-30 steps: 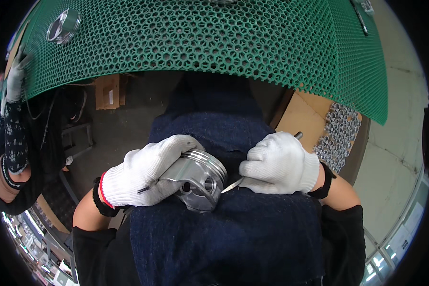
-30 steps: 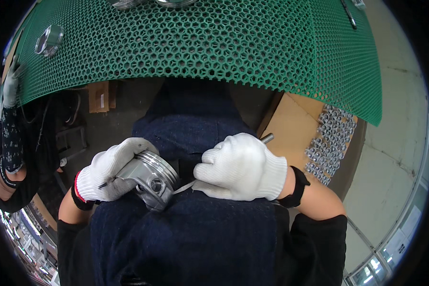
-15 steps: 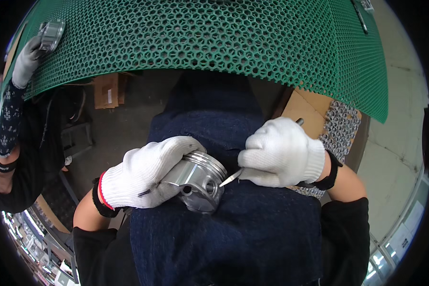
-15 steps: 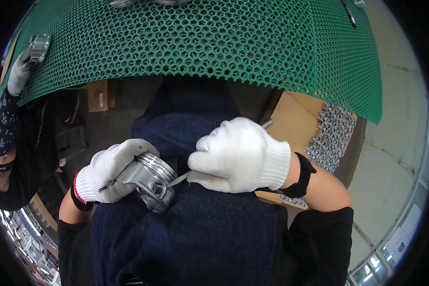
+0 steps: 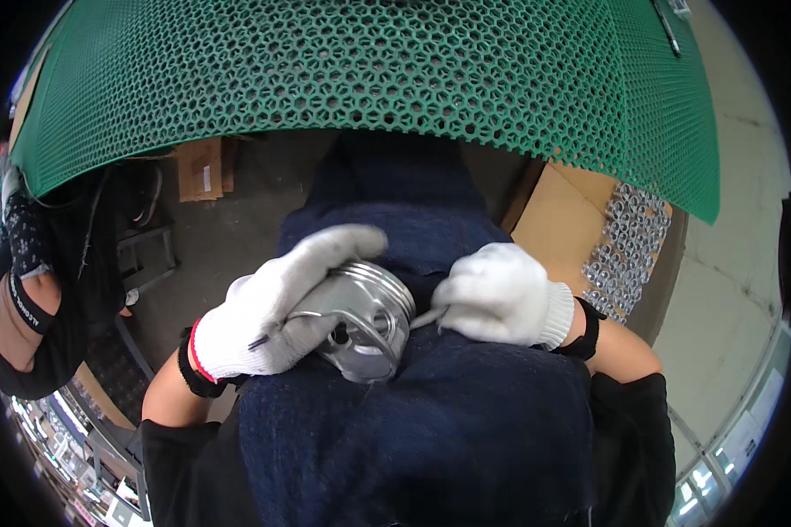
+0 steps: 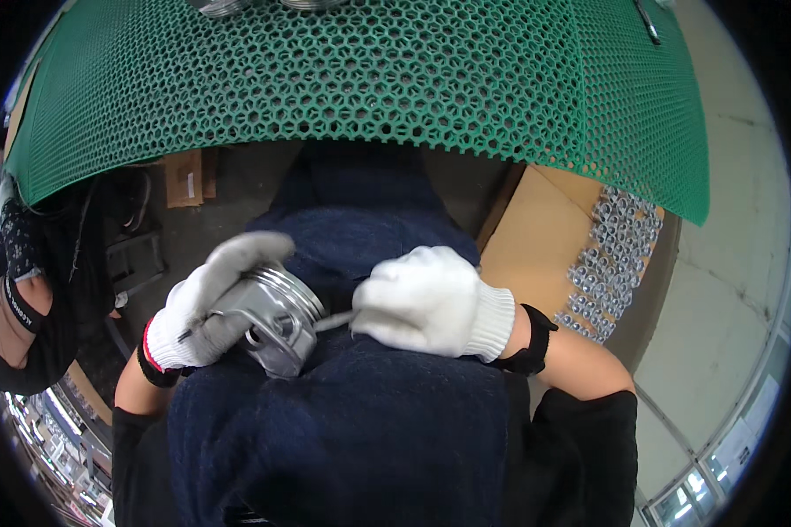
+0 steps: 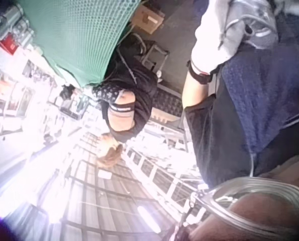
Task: The recorder is using a small pick-like tool to clean grooves on an engine piston.
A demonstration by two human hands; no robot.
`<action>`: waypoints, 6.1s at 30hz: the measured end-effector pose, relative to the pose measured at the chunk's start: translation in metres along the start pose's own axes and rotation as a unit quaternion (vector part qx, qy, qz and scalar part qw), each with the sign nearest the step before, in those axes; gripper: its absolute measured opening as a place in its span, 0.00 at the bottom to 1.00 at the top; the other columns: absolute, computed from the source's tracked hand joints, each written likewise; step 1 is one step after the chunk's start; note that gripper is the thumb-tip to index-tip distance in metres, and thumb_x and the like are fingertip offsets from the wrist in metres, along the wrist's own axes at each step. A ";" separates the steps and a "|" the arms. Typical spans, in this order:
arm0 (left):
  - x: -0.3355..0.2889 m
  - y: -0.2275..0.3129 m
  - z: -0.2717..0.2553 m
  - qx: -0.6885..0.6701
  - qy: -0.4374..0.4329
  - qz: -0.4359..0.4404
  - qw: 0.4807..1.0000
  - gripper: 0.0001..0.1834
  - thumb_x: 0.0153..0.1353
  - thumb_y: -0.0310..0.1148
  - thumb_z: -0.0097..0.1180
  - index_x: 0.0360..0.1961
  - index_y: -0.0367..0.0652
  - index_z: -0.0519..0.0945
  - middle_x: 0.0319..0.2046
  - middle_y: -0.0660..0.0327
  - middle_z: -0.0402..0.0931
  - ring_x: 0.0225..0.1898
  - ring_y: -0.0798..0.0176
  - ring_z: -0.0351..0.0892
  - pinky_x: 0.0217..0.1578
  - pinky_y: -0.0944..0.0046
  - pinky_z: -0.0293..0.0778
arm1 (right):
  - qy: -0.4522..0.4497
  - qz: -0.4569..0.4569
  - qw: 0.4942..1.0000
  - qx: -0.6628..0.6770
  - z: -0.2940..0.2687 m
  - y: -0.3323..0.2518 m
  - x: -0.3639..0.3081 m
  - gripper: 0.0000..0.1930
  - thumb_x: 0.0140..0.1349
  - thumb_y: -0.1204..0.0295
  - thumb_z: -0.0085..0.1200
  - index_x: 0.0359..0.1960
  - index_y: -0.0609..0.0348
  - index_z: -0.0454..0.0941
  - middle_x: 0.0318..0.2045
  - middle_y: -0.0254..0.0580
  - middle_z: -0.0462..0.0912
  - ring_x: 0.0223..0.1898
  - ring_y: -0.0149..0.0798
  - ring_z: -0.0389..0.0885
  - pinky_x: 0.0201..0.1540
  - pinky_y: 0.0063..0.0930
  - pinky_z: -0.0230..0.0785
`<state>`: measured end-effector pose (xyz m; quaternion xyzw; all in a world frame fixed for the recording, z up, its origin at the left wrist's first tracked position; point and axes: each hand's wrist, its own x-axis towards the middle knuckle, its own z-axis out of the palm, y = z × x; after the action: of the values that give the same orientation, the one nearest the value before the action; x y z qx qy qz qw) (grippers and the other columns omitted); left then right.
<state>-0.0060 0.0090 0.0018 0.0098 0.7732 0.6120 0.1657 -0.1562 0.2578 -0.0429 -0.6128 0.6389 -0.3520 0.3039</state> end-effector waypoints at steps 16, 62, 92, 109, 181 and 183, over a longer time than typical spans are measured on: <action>0.015 0.021 -0.012 0.014 -0.069 -0.083 0.994 0.26 0.53 0.22 0.54 0.56 0.32 0.69 0.45 0.49 0.78 0.50 0.54 0.80 0.50 0.60 0.74 | 0.035 0.013 0.998 0.045 -0.086 -0.018 0.032 0.09 0.60 0.63 0.59 0.36 0.52 0.83 0.27 0.43 0.82 0.29 0.45 0.84 0.33 0.36 0.76; 0.132 0.000 -0.208 0.517 0.374 0.201 0.744 0.26 0.65 0.36 0.56 0.61 0.36 0.69 0.57 0.45 0.73 0.57 0.47 0.74 0.57 0.55 0.71 | 0.048 0.348 0.833 0.428 -0.063 -0.025 0.028 0.27 0.68 0.60 0.47 0.65 0.60 0.68 0.33 0.31 0.80 0.26 0.19 0.68 0.28 0.13 0.62; 0.013 0.020 -0.011 0.106 -0.070 0.038 0.991 0.30 0.43 0.20 0.57 0.54 0.35 0.73 0.47 0.49 0.78 0.47 0.45 0.81 0.48 0.56 0.76 | -0.086 -0.021 0.986 -0.140 -0.060 -0.019 0.053 0.14 0.61 0.56 0.56 0.26 0.52 0.79 0.18 0.39 0.78 0.23 0.45 0.81 0.27 0.38 0.74; 0.018 0.035 -0.011 0.122 0.077 -0.015 0.989 0.35 0.53 0.26 0.62 0.62 0.33 0.64 0.47 0.50 0.77 0.47 0.55 0.81 0.49 0.61 0.77 | 0.053 0.050 0.995 0.070 -0.042 -0.033 0.059 0.42 0.49 0.55 0.69 0.66 0.49 0.64 0.35 0.47 0.84 0.34 0.45 0.86 0.36 0.34 0.79; 0.020 0.044 -0.010 0.171 -0.097 -0.032 0.980 0.30 0.43 0.23 0.57 0.53 0.37 0.72 0.43 0.49 0.79 0.46 0.43 0.80 0.45 0.54 0.76 | -0.113 -0.047 0.977 -0.174 -0.080 -0.028 0.061 0.14 0.58 0.57 0.57 0.24 0.53 0.79 0.19 0.40 0.79 0.22 0.45 0.82 0.26 0.36 0.75; 0.015 0.039 -0.010 0.160 -0.087 -0.047 0.982 0.29 0.42 0.24 0.58 0.51 0.40 0.73 0.43 0.51 0.80 0.45 0.43 0.80 0.44 0.54 0.77 | -0.137 -0.037 0.978 -0.151 -0.078 -0.031 0.050 0.15 0.58 0.56 0.57 0.23 0.53 0.79 0.18 0.39 0.78 0.22 0.45 0.82 0.25 0.37 0.74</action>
<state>-0.0305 0.0128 0.0376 0.0530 0.8432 0.4691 0.2571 -0.2054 0.2140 0.0293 -0.7175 0.6133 -0.1753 0.2797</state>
